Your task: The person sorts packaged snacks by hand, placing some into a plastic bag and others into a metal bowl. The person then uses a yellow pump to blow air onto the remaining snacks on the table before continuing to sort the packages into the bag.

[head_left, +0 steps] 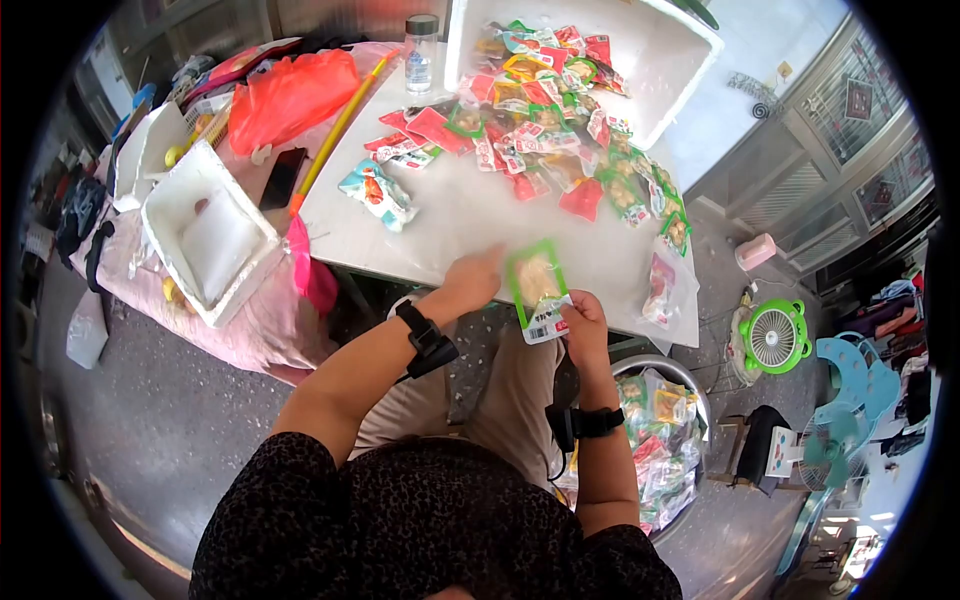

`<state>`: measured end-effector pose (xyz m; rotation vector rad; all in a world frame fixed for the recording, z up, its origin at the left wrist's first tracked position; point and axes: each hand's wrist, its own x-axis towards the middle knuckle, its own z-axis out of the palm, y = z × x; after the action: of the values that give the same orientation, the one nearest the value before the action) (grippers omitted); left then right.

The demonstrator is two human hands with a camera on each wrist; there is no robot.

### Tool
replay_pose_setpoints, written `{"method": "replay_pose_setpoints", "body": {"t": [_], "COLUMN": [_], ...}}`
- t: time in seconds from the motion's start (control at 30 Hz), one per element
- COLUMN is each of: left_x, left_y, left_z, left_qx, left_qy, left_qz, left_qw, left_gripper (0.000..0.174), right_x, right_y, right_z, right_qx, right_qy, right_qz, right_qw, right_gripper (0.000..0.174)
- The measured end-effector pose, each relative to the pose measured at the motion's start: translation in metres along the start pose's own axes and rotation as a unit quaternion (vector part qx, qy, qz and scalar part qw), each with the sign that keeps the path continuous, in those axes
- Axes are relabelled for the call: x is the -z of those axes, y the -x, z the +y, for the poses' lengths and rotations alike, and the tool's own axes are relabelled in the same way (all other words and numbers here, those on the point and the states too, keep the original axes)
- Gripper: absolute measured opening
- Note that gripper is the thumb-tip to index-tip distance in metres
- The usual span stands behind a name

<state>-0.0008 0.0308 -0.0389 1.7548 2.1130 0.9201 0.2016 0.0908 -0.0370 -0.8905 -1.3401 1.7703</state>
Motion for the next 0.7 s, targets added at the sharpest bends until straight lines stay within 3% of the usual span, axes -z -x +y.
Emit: {"method": "replay_pose_setpoints", "body": {"t": [0.07,0.17,0.27,0.4,0.53,0.63,0.7], "left_x": [0.0,0.011,0.001,0.009,-0.001,-0.001,-0.002], "left_y": [0.0,0.002,0.005,0.012,0.011,0.011,0.012], "left_z": [0.001,0.009,0.004,0.022,0.015,0.011,0.011], "left_qx": [0.004,0.011,-0.095,-0.159,-0.144,-0.141,-0.137], "left_qy": [0.034,0.077,0.037,0.063,0.036,0.037,0.036], "left_qz": [0.016,-0.034,-0.002,-0.015,0.009,0.025,0.026], "left_qw": [0.999,0.996,0.995,0.985,0.989,0.989,0.99], "left_gripper": [0.042,0.035,0.032,0.035,0.035,0.031,0.029], "right_x": [0.002,-0.001,0.009,-0.001,-0.018,-0.024,-0.018], "right_y": [-0.003,-0.004,-0.024,-0.045,-0.064,-0.045,-0.034], "right_z": [0.0,-0.016,-0.008,-0.02,0.003,-0.021,-0.028], "right_qx": [-0.017,-0.073,-0.085,-0.16,-0.059,-0.085,-0.124], "right_qy": [0.029,0.045,0.017,-0.005,0.073,0.272,0.305], "right_qz": [-0.016,-0.06,-0.115,-0.106,-0.026,-0.009,-0.062], "right_qw": [0.999,0.995,0.99,0.981,0.995,0.959,0.942], "right_gripper": [0.019,0.019,0.021,0.024,0.027,0.029,0.028]}}
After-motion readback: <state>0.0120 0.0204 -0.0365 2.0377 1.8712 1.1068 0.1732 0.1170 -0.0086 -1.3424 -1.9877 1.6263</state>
